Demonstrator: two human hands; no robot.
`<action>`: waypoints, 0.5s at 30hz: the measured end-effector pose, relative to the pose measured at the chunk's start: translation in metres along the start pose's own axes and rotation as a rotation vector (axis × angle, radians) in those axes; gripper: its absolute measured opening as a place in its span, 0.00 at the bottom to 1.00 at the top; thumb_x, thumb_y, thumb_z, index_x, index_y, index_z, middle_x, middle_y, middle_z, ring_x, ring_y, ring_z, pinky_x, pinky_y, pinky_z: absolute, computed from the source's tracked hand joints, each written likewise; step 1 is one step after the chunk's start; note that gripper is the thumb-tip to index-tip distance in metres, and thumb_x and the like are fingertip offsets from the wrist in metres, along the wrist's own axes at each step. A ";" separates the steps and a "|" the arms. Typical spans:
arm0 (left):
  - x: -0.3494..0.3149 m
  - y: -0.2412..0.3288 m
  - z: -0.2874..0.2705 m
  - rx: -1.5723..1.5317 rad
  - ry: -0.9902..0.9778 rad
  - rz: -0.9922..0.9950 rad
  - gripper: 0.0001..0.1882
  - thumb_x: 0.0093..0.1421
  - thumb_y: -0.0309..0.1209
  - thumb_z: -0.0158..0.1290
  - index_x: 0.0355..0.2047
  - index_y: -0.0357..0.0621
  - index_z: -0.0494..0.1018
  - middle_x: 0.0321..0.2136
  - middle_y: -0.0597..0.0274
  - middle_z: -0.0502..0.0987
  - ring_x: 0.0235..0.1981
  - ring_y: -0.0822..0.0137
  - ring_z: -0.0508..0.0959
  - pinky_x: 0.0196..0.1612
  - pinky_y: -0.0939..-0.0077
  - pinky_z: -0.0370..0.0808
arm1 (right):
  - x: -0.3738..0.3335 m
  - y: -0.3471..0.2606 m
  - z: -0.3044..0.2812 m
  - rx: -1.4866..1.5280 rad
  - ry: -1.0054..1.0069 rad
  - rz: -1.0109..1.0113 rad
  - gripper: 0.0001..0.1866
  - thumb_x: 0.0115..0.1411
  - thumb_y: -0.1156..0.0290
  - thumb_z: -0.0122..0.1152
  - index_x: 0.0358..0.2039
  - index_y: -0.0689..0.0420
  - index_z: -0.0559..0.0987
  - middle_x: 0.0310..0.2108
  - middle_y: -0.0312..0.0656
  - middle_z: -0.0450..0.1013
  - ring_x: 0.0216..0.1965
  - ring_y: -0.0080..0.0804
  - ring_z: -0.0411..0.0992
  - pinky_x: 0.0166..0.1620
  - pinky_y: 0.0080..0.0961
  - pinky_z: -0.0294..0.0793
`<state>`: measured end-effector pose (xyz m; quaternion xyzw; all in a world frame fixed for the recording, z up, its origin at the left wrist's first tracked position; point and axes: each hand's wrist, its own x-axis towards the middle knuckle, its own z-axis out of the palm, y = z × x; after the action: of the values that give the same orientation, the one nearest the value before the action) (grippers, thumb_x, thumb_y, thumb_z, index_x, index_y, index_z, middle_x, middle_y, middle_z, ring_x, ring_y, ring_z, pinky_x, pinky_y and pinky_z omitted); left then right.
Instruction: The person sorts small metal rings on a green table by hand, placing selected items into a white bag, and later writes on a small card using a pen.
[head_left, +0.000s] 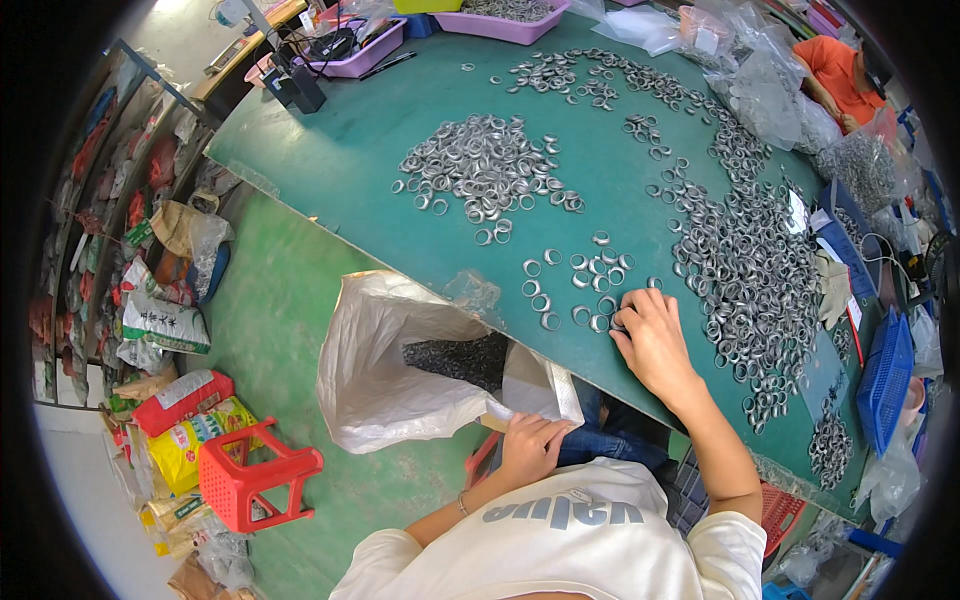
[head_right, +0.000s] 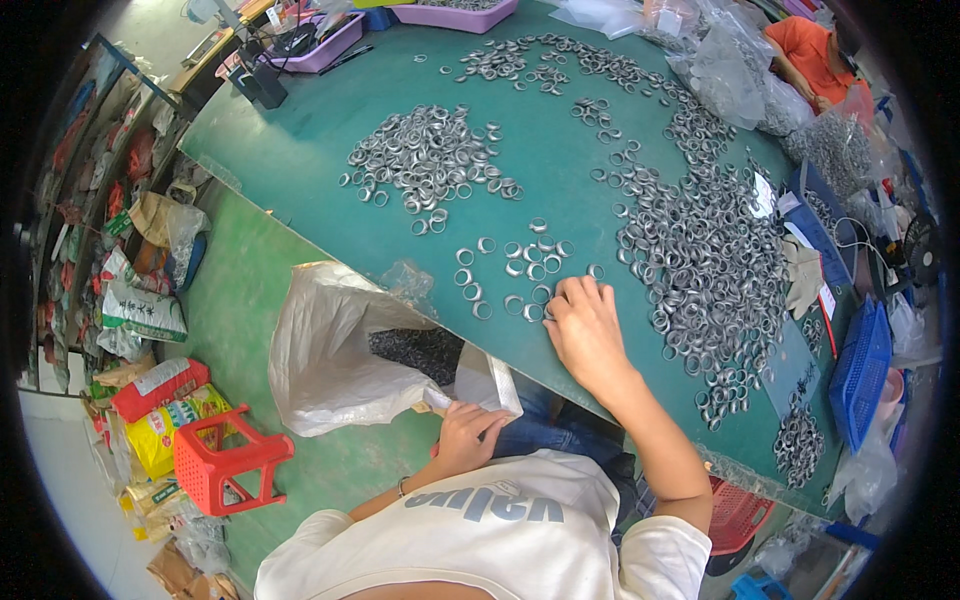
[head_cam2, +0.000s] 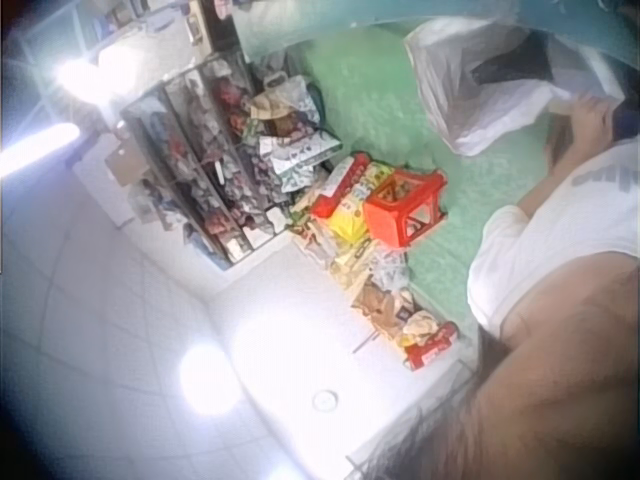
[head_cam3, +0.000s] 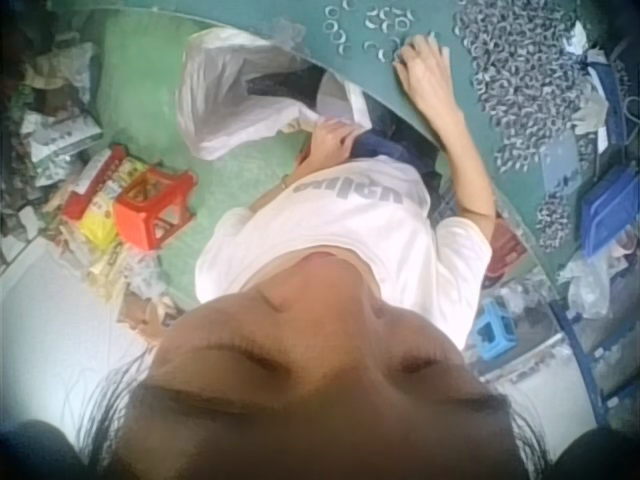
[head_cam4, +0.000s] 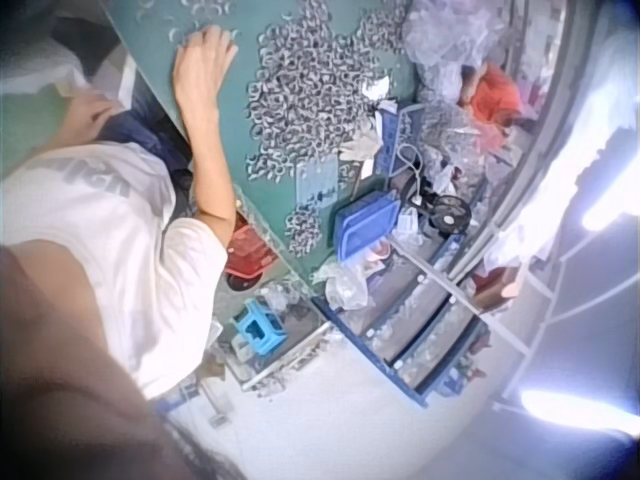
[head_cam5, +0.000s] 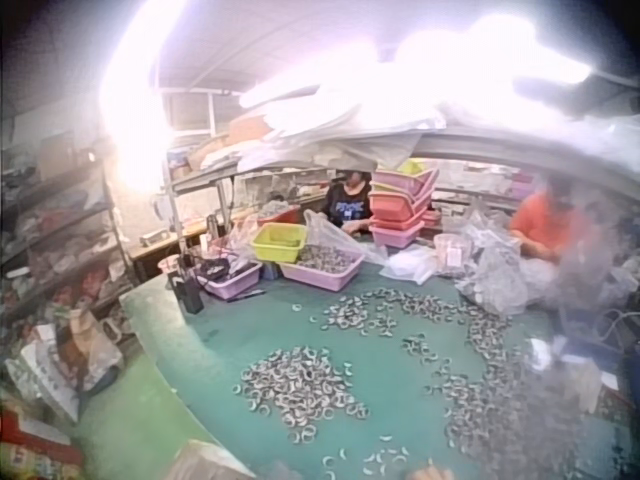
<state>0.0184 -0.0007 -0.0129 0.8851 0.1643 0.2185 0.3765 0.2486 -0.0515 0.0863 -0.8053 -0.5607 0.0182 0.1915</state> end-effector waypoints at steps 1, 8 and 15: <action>0.000 0.000 0.000 0.002 -0.002 0.001 0.05 0.52 0.26 0.57 0.30 0.44 0.80 0.23 0.63 0.79 0.25 0.64 0.75 0.34 0.68 0.63 | 0.001 0.000 0.003 -0.045 0.023 -0.032 0.07 0.48 0.76 0.63 0.29 0.60 0.76 0.38 0.42 0.68 0.44 0.40 0.65 0.48 0.37 0.61; -0.001 0.000 -0.002 0.013 -0.009 -0.008 0.05 0.52 0.26 0.57 0.31 0.44 0.80 0.23 0.62 0.79 0.25 0.64 0.75 0.34 0.68 0.64 | 0.016 -0.031 0.004 0.421 0.108 -0.061 0.07 0.47 0.77 0.62 0.27 0.60 0.74 0.38 0.44 0.69 0.43 0.43 0.67 0.47 0.36 0.64; 0.002 0.002 -0.003 0.029 0.002 0.013 0.05 0.52 0.27 0.58 0.31 0.44 0.80 0.23 0.62 0.80 0.25 0.63 0.75 0.34 0.68 0.64 | 0.018 -0.060 0.011 0.485 0.080 -0.140 0.14 0.50 0.75 0.64 0.38 0.62 0.72 0.40 0.47 0.69 0.46 0.48 0.67 0.49 0.38 0.66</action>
<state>0.0191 0.0008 -0.0095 0.8914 0.1621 0.2194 0.3620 0.1990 -0.0137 0.0989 -0.6950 -0.5866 0.1071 0.4018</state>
